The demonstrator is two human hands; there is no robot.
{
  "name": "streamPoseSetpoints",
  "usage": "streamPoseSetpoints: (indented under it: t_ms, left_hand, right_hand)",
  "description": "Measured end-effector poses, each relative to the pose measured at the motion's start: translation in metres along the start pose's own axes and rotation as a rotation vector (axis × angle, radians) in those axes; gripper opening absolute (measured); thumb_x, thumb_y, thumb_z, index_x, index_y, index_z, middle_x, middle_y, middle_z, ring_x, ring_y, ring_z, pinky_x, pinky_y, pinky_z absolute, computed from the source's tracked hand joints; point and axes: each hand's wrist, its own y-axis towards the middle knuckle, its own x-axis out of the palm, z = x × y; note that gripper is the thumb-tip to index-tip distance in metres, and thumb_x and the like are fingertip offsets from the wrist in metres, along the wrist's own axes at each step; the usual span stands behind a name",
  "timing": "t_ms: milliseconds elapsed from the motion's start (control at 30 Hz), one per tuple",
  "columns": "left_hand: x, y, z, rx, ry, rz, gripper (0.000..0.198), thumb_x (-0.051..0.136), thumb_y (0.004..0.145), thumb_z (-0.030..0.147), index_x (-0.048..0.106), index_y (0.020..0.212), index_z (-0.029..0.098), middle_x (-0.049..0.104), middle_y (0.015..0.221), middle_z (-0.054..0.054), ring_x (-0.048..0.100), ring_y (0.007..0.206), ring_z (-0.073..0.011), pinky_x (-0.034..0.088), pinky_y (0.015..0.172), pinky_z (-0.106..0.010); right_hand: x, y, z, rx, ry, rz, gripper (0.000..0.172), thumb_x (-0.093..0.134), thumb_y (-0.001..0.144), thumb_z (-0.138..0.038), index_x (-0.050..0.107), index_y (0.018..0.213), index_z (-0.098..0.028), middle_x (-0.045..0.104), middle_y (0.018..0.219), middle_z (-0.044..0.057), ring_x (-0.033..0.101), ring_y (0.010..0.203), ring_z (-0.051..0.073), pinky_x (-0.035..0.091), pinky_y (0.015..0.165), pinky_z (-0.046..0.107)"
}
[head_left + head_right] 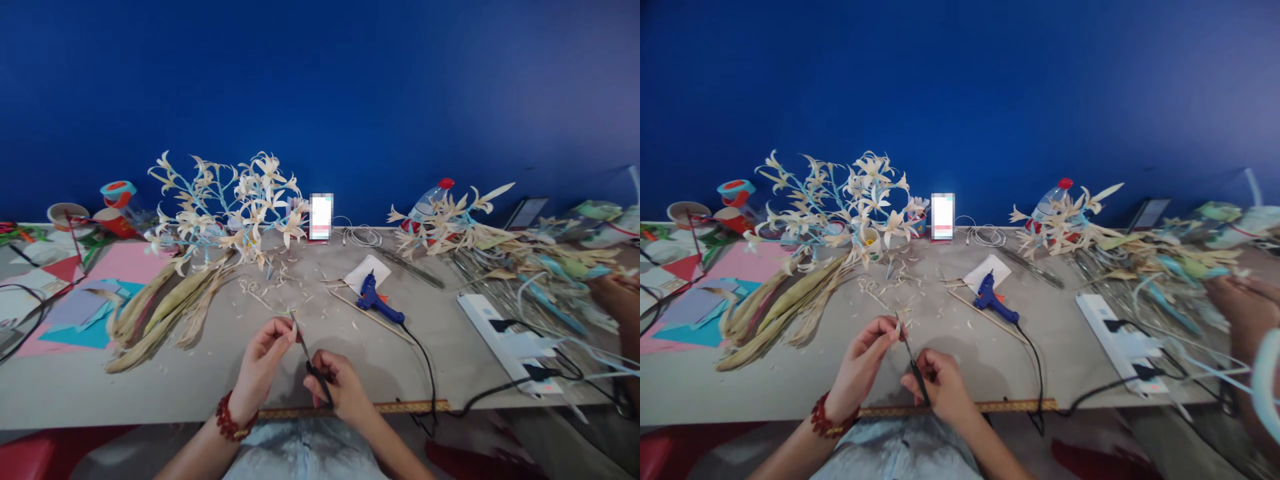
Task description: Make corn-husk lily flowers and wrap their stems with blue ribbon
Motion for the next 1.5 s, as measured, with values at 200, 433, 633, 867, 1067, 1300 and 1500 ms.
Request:
streamPoseSetpoints:
  t_ms: [200, 433, 633, 867, 1067, 1300, 1500]
  left_hand:
    - [-0.002, 0.001, 0.001, -0.023, 0.001, -0.012, 0.013, 0.062, 0.084, 0.026, 0.062, 0.074, 0.018, 0.062, 0.085, -0.004, 0.057, 0.086, -0.0178, 0.041, 0.081, -0.027]
    - [-0.005, 0.004, 0.005, -0.175, 0.01, -0.095, 0.016, 0.065, 0.083, 0.032, 0.061, 0.077, 0.017, 0.067, 0.084, -0.005, 0.061, 0.079, -0.0172, 0.046, 0.077, -0.029]
    - [-0.007, 0.007, 0.007, -0.23, 0.171, -0.309, 0.021, 0.063, 0.083, 0.034, 0.058, 0.074, 0.016, 0.064, 0.064, -0.002, 0.057, 0.061, -0.0133, 0.043, 0.063, -0.025]
    - [-0.011, 0.008, 0.012, -0.221, 0.265, -0.315, 0.021, 0.064, 0.082, 0.035, 0.059, 0.073, 0.016, 0.062, 0.064, -0.002, 0.056, 0.058, -0.0134, 0.042, 0.059, -0.024]
    - [-0.002, 0.001, 0.003, -0.143, 0.085, -0.137, 0.018, 0.066, 0.082, 0.034, 0.063, 0.085, 0.017, 0.065, 0.076, -0.003, 0.058, 0.072, -0.016, 0.044, 0.069, -0.026]
    - [0.005, -0.001, -0.006, 0.003, 0.044, -0.015, 0.012, 0.065, 0.083, 0.027, 0.066, 0.075, 0.018, 0.059, 0.081, -0.002, 0.055, 0.082, -0.0161, 0.043, 0.077, -0.025]
    - [-0.004, 0.004, 0.011, 0.014, 0.055, -0.036, 0.013, 0.065, 0.082, 0.028, 0.066, 0.076, 0.017, 0.063, 0.092, -0.007, 0.057, 0.092, -0.0206, 0.043, 0.084, -0.029]
  right_hand:
    - [-0.007, 0.0, 0.001, 0.029, -0.018, 0.01, 0.051, 0.073, 0.066, -0.06, 0.039, 0.062, -0.021, 0.042, 0.049, -0.009, 0.045, 0.038, 0.007, 0.03, 0.037, 0.018]
    - [-0.017, 0.006, -0.008, -0.044, -0.012, 0.127, 0.045, 0.076, 0.066, -0.052, 0.045, 0.067, -0.02, 0.054, 0.056, -0.006, 0.05, 0.049, 0.01, 0.039, 0.049, 0.022]
    - [-0.016, 0.021, -0.034, -0.197, 0.038, 0.135, 0.03, 0.077, 0.069, -0.03, 0.055, 0.085, -0.018, 0.064, 0.08, 0.002, 0.058, 0.07, 0.016, 0.047, 0.067, 0.03]
    - [-0.012, 0.025, -0.04, -0.166, -0.042, 0.109, 0.029, 0.078, 0.062, -0.021, 0.052, 0.076, -0.019, 0.06, 0.07, -0.002, 0.054, 0.061, 0.013, 0.043, 0.057, 0.025]
    - [-0.004, 0.023, -0.036, -0.249, 0.095, 0.289, 0.027, 0.076, 0.067, -0.03, 0.054, 0.078, -0.02, 0.061, 0.072, 0.0, 0.057, 0.064, 0.015, 0.046, 0.06, 0.027]
    - [0.002, 0.022, -0.033, -0.216, 0.135, 0.276, 0.034, 0.077, 0.069, -0.04, 0.053, 0.082, -0.02, 0.058, 0.073, -0.001, 0.052, 0.06, 0.013, 0.042, 0.055, 0.025]
    - [-0.013, 0.004, -0.026, -0.102, 0.016, -0.06, 0.049, 0.067, 0.069, -0.066, 0.051, 0.078, -0.02, 0.052, 0.067, -0.002, 0.045, 0.057, 0.012, 0.035, 0.049, 0.023]
